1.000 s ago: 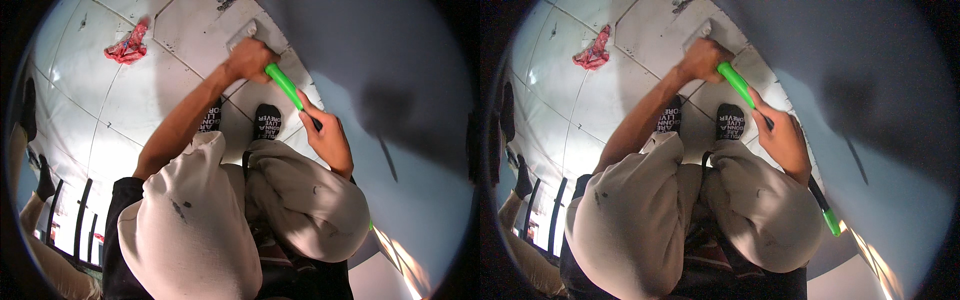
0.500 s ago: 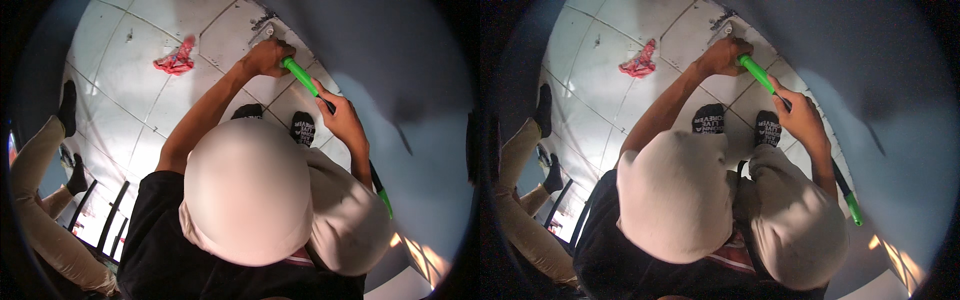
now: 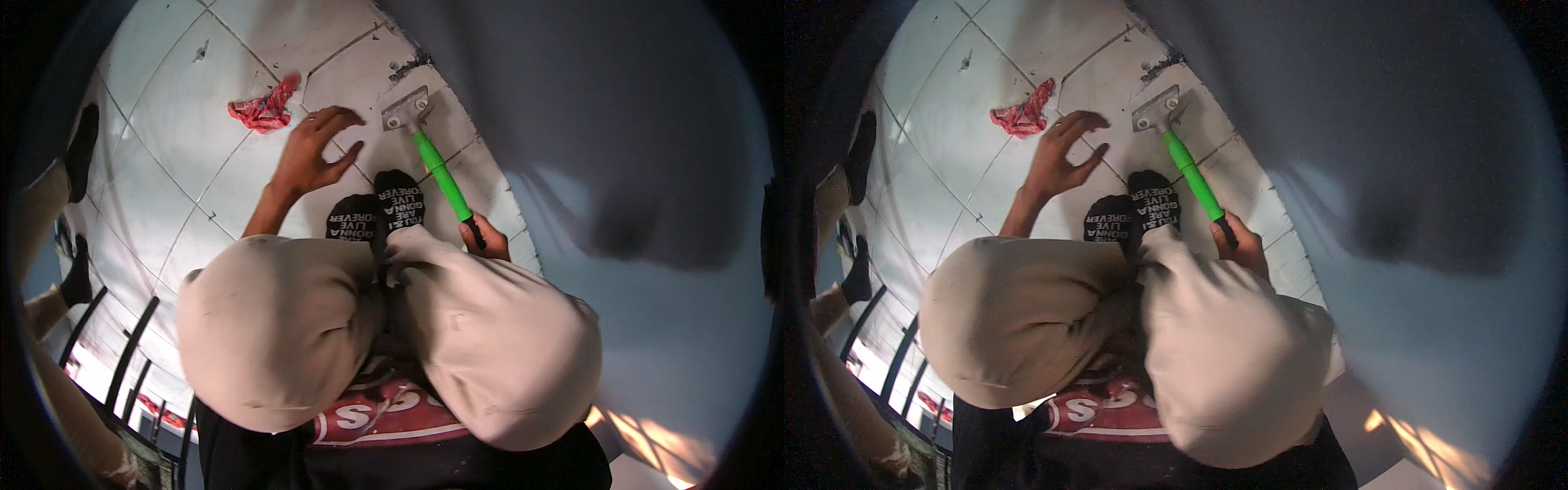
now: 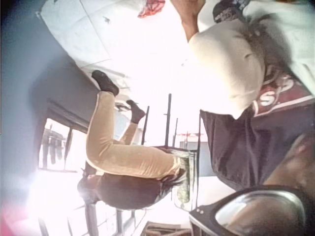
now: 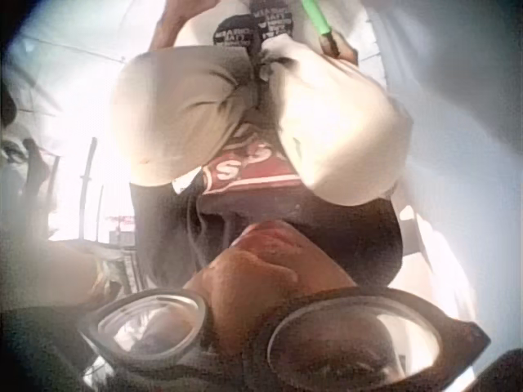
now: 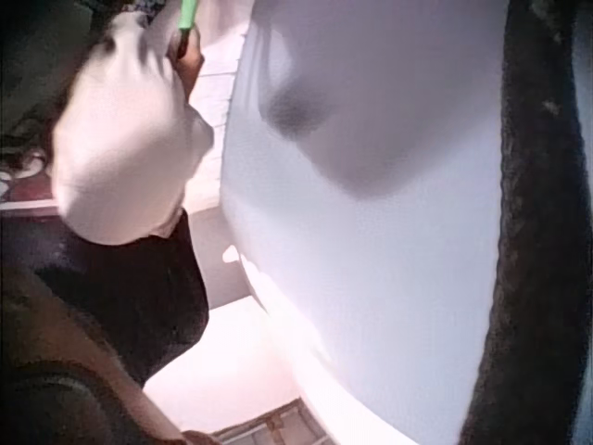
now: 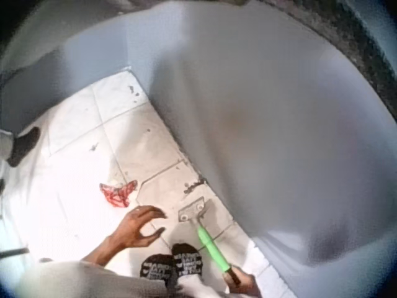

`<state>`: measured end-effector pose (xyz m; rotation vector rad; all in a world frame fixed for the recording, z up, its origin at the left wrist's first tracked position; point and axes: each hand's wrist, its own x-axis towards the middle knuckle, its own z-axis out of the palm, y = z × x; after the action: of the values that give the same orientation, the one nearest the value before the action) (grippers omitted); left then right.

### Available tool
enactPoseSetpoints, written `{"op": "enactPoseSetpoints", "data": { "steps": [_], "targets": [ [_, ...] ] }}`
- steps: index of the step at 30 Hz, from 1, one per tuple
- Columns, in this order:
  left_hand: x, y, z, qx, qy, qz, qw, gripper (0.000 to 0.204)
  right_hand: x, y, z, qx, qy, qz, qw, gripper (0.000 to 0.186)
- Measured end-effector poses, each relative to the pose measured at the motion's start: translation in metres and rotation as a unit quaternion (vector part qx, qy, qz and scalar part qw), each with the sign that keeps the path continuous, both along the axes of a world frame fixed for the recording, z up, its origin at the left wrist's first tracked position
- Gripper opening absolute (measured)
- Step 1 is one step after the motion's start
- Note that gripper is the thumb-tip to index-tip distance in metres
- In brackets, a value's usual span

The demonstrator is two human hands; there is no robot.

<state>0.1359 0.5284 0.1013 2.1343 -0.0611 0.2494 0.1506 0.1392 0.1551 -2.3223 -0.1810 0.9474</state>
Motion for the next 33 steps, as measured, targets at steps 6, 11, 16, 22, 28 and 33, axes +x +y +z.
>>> {"op": "enactPoseSetpoints", "data": {
  "steps": [6, 11, 16, 22, 28, 33],
  "targets": [
    [-0.059, 0.005, 0.010, -0.084, 0.140, 0.119, 0.979, 0.012, 0.018, 0.007, 0.001, 0.030, 0.009, 0.019, 0.999, 0.029],
    [-0.087, -0.031, 0.091, -0.277, 0.321, 0.049, 0.904, 0.025, 0.040, 0.033, 0.018, 0.010, 0.038, 0.056, 0.998, 0.028],
    [-0.084, -0.005, 0.142, -0.190, 0.429, -0.047, 0.882, 0.025, 0.062, 0.069, 0.025, 0.048, 0.043, 0.072, 0.995, 0.032],
    [-0.025, 0.000, 0.102, -0.206, 0.268, -0.028, 0.941, 0.026, 0.072, 0.102, 0.013, 0.093, -0.096, 0.098, 0.986, 0.040],
    [0.016, 0.008, 0.057, -0.135, 0.206, -0.041, 0.968, 0.021, 0.071, 0.122, 0.062, -0.044, -0.095, 0.059, 0.993, 0.051],
    [0.043, 0.009, 0.017, -0.062, 0.129, -0.062, 0.988, 0.036, 0.064, 0.148, 0.073, -0.116, -0.028, 0.005, 0.993, 0.050]
  ]
}}
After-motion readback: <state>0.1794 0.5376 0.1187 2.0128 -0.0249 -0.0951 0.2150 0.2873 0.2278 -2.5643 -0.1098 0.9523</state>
